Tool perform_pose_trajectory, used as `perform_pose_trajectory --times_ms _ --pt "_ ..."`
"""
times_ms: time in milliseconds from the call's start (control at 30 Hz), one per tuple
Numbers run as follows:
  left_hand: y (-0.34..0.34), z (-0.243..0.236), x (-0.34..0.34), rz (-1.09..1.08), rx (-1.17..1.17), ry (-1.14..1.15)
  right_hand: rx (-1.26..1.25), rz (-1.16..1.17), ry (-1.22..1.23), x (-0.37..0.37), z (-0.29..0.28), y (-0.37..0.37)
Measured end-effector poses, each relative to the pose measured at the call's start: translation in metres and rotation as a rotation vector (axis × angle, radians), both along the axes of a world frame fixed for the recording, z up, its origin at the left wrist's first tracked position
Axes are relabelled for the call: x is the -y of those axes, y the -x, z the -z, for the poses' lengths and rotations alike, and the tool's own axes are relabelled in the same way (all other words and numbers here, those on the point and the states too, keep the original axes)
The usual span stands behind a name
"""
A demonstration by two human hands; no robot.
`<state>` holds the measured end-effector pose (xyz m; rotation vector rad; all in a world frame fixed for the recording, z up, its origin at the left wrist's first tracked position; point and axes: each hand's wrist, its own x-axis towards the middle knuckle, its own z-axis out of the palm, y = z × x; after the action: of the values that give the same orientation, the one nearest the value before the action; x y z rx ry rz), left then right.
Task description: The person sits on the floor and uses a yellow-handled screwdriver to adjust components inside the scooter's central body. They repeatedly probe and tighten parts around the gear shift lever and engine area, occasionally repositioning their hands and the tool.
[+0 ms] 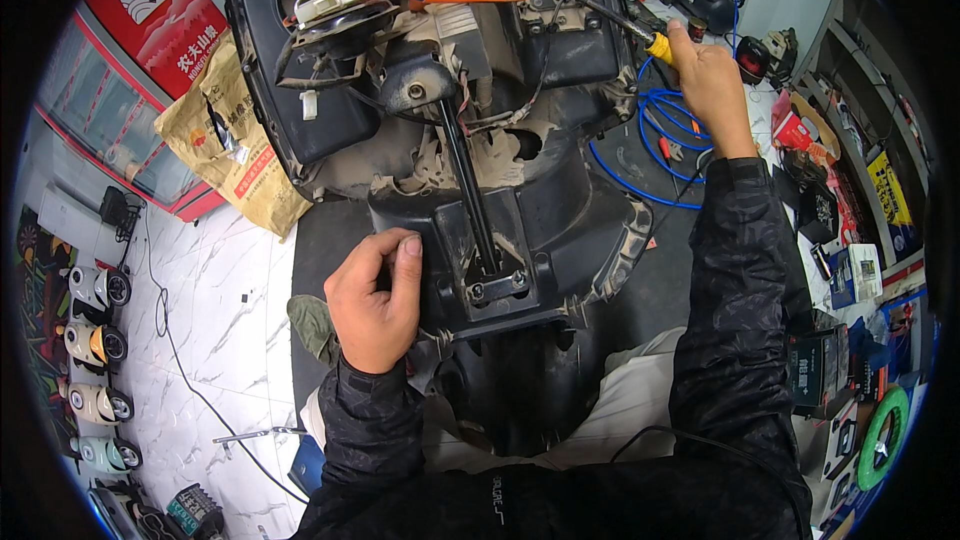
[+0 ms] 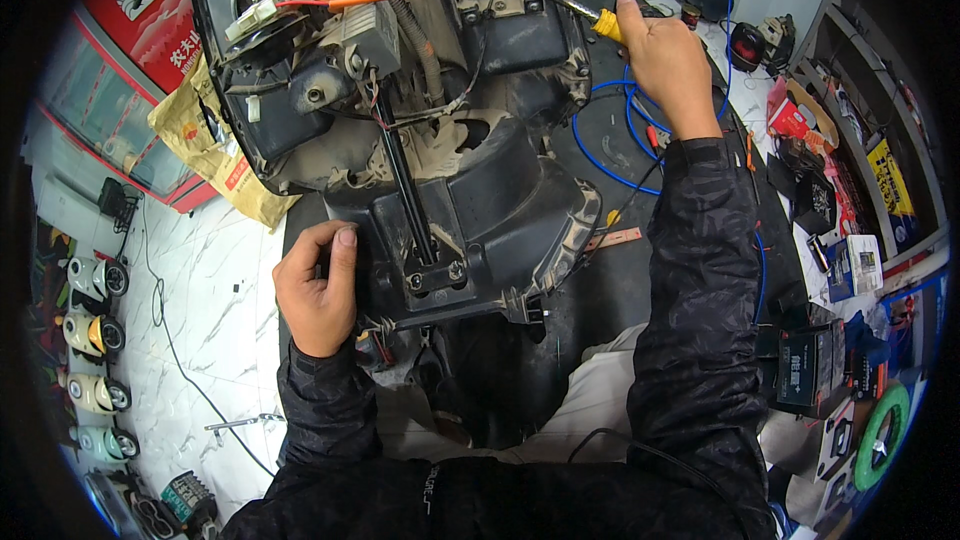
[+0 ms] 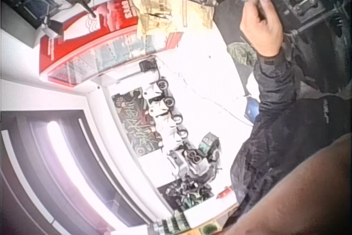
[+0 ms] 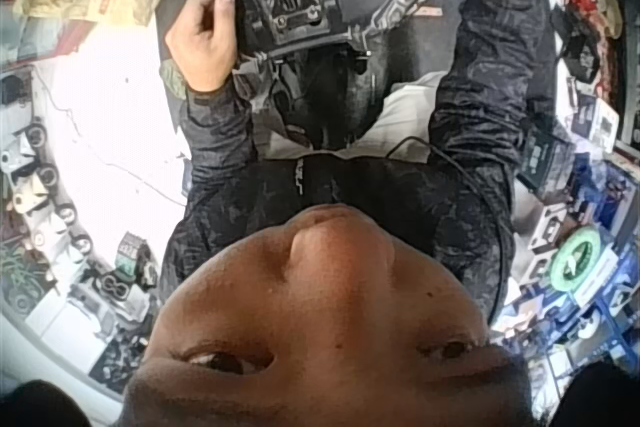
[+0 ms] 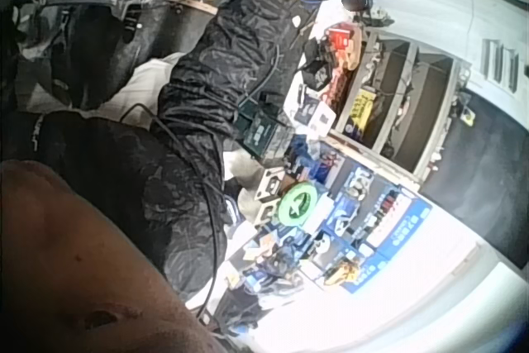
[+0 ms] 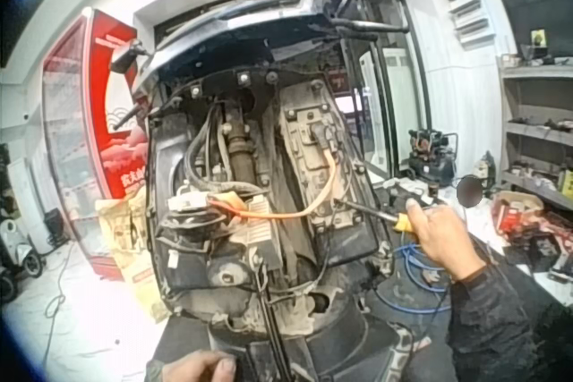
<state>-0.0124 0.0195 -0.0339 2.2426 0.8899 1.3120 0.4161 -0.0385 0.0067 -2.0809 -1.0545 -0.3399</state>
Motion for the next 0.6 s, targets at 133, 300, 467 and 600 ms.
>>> perform_pose_trajectory --times_ms 133,300,467,600 --pt "0.0 -0.001 0.0 0.0 -0.002 0.005 -0.087 -0.054 -0.096 0.0 0.004 0.0" --pt "0.0 0.0 0.0 0.0 0.009 0.003 -0.13 -0.057 -0.153 0.002 0.006 -0.006" --pt "-0.001 0.001 0.0 -0.001 0.01 0.001 -0.33 -0.077 -0.183 0.012 0.001 0.005" --pt "-0.001 -0.002 -0.002 0.007 0.023 0.01 -0.641 -0.233 -0.318 0.028 -0.011 0.039"
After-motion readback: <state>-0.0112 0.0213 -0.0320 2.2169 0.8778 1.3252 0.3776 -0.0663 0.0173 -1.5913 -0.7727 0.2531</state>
